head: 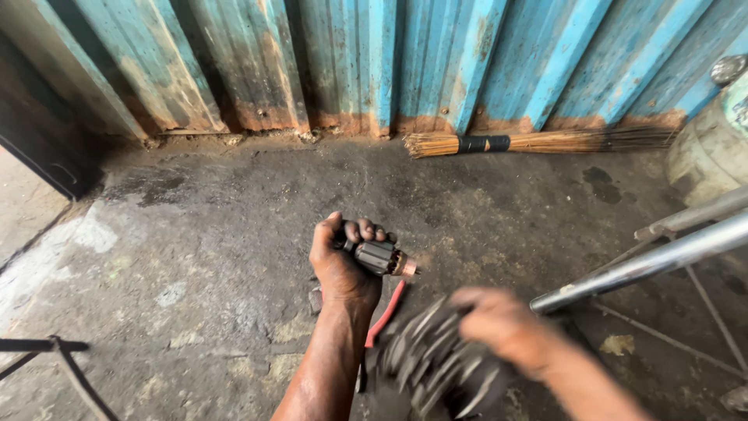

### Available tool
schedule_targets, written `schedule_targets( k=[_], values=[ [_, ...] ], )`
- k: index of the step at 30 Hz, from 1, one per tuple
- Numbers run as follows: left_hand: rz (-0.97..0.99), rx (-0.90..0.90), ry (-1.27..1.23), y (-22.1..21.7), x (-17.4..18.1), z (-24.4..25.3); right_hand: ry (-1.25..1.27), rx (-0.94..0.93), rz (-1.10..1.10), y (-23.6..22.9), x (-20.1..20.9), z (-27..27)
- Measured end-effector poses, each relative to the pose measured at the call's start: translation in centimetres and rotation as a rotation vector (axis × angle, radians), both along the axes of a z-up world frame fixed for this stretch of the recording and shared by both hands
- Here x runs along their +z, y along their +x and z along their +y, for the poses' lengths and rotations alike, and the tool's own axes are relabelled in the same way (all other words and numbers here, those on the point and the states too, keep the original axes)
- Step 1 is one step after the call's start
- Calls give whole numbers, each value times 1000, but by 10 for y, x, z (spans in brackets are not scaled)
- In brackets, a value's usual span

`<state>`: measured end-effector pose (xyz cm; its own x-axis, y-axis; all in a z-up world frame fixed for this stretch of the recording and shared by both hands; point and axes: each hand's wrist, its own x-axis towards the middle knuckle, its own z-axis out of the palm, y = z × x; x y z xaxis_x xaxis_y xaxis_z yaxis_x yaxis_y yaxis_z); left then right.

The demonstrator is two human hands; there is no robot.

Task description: The person is seated on the ground and uses a metal file to scrape and clean the copper windings on a cylindrical motor armature. They rotate the component and repeatedly file the same area.

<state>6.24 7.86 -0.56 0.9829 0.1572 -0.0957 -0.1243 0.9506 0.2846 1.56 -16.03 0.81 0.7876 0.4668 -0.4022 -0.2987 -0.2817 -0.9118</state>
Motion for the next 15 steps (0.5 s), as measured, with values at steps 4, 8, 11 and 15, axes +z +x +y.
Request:
schedule_targets(
  k=[4,8,11,15],
  values=[
    [34,75,-39,0,-2,-7,356,-313,-179,-3,42,-14],
    [77,59,-115,-9,1,-44,-51,-195,-891,-25,9,37],
    [62,-76,-166,-19,5,-56,-141,-351,-1015,-19,-18,53],
    [-99,-123,122,-25,26,-52,52,-624,-245,16,-37,35]
  ],
)
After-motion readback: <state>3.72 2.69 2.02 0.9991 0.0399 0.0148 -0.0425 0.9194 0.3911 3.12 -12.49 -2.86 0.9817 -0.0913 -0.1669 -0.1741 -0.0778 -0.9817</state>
